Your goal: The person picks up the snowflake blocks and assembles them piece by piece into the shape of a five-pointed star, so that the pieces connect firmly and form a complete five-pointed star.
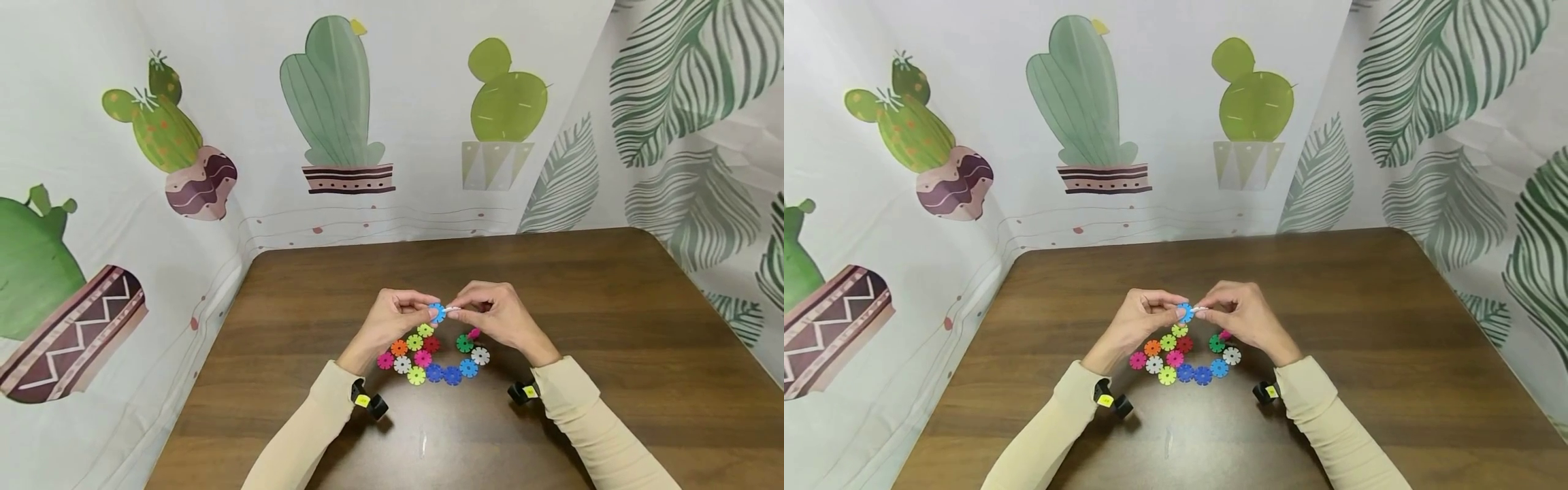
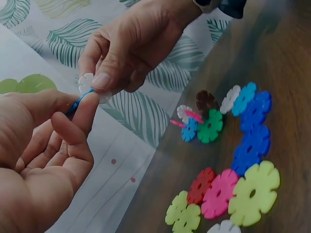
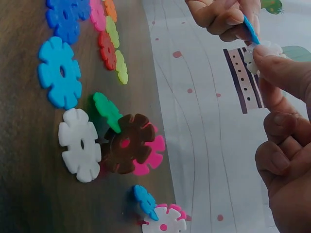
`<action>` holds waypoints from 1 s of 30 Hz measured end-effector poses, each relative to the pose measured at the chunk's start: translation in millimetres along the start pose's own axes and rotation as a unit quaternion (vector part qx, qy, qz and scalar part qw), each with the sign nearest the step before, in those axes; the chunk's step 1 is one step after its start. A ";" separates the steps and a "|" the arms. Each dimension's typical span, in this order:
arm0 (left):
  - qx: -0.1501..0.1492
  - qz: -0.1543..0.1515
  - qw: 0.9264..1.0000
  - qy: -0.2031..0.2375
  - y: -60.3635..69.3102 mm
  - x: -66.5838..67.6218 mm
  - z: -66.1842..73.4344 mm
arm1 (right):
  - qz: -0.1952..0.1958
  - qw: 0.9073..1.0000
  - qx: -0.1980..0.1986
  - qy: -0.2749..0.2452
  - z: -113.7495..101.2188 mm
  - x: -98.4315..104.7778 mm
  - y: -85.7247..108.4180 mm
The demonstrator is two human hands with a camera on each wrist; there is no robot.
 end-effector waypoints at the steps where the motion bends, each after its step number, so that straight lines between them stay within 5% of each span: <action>1: 0.003 0.002 1.000 0.004 0.7 0.1 -0.5 | 0.001 1.000 0.003 -0.003 0.0 -0.2 -0.1; 8: -0.001 -0.008 0.999 0.035 1.8 -4.0 -0.6 | 0.005 1.000 0.013 -0.018 -0.5 -0.9 0.7; 30: -0.026 0.023 0.999 -0.037 4.1 -3.5 9.2 | 0.039 0.995 0.077 0.047 -23.6 -2.5 2.9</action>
Point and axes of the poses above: each hand's wrist, its own y-axis away from the middle knuckle, its own x-axis out of the back of the hand, z = x × y, the point moved 9 cm from there along -y, towards the middle knuckle, and after that the axes turned 5 degrees about -z, right-handed, at the moved point
